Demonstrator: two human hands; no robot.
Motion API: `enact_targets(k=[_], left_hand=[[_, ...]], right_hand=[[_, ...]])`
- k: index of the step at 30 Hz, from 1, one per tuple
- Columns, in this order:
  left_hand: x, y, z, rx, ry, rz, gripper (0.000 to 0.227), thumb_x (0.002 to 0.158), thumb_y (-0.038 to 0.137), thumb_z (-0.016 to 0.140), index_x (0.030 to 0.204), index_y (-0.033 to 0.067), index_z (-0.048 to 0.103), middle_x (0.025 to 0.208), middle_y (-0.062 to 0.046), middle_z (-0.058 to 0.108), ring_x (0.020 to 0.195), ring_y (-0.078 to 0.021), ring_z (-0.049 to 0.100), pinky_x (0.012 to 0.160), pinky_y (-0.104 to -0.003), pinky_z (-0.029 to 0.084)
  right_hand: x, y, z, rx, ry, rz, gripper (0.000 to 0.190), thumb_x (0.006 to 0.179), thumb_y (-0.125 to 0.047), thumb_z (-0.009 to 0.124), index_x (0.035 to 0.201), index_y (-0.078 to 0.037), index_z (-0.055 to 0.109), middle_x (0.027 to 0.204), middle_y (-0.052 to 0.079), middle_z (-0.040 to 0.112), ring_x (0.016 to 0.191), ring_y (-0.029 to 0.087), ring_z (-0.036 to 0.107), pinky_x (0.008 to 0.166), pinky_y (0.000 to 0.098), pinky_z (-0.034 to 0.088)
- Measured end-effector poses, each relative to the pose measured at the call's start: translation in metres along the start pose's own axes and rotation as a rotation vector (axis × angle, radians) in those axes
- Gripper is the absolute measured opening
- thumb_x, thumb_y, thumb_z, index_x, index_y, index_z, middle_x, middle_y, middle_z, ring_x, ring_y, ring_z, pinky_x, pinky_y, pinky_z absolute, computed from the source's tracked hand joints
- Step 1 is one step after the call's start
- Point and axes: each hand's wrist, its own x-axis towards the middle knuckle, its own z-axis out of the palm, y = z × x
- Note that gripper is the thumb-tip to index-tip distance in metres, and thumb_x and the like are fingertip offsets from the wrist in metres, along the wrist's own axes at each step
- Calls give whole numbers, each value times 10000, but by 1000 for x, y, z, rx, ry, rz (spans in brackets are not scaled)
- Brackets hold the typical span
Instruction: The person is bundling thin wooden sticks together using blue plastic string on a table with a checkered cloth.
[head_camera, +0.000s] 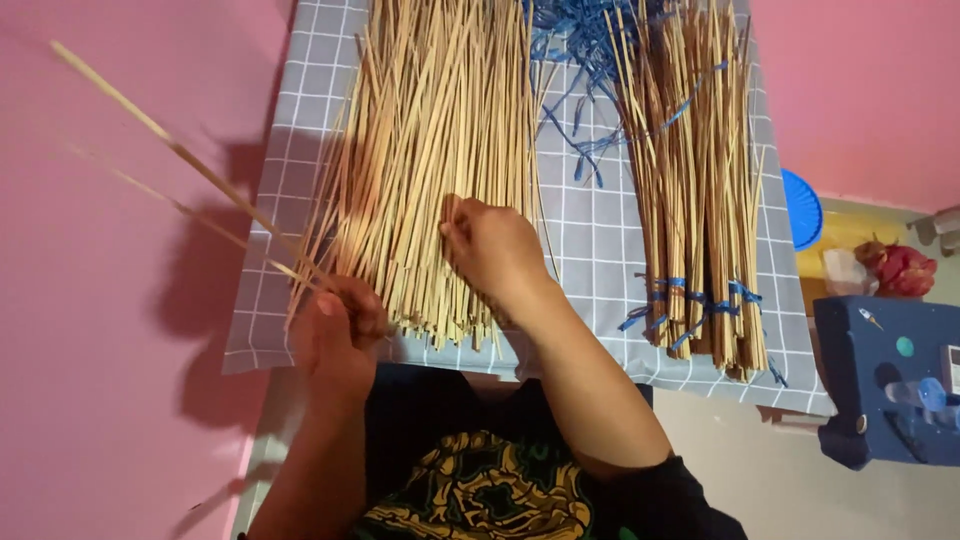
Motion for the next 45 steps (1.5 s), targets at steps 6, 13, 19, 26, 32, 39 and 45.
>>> enact_targets(k=[6, 13, 19, 26, 32, 39, 45], left_hand=[[3, 10, 6, 19, -183, 41, 468, 1134, 362, 325, 825, 81, 536, 638, -44, 444, 440, -86, 338, 446, -211, 301], [6, 9, 7, -18, -239, 34, 426, 1129, 310, 380, 793, 89, 523, 647, -24, 455, 469, -62, 328, 455, -227, 285], [9, 15, 13, -33, -328, 20, 416, 1137, 271, 318, 820, 89, 517, 622, -8, 434, 473, -70, 328, 479, -225, 326], [5, 3, 33, 11, -375, -57, 399, 1125, 236, 323, 810, 100, 527, 594, -3, 436, 476, -101, 346, 481, -239, 345], [9, 8, 65, 18, -415, -136, 330, 1107, 244, 461, 820, 96, 526, 595, 42, 360, 515, -44, 314, 508, -222, 305], [15, 5, 85, -19, -394, -117, 280, 1100, 187, 484, 845, 84, 536, 585, 53, 365, 511, -24, 323, 505, -206, 283], [18, 6, 116, 19, -376, -151, 256, 1010, 298, 632, 958, 50, 601, 625, -26, 490, 533, -93, 440, 533, -214, 367]], right_hand=[[-12, -15, -24, 200, -28, 107, 471, 916, -344, 717, 1260, -27, 675, 951, 218, 778, 951, 418, 755, 824, 492, 606], [-23, 13, -27, 733, 82, 119, 408, 932, -57, 696, 1323, 3, 597, 743, 191, 721, 590, 271, 705, 512, 382, 605], [-47, 59, -18, 923, 245, 199, 433, 924, -62, 743, 1325, 20, 601, 675, 134, 664, 541, 189, 624, 464, 336, 595], [-89, 82, -32, 873, 466, 85, 326, 932, 40, 703, 1257, 48, 670, 586, 137, 650, 420, 179, 573, 470, 283, 514], [-99, 95, -26, 860, 595, -17, 404, 932, 63, 718, 1327, 74, 631, 699, 151, 677, 448, 167, 589, 480, 279, 523], [-100, 87, -19, 886, 667, -78, 375, 938, 64, 712, 1307, 65, 646, 750, 156, 701, 517, 161, 596, 525, 299, 500], [-106, 66, 13, 1147, 606, -56, 277, 887, 23, 743, 1162, 47, 721, 733, 189, 730, 556, 196, 630, 568, 316, 539]])
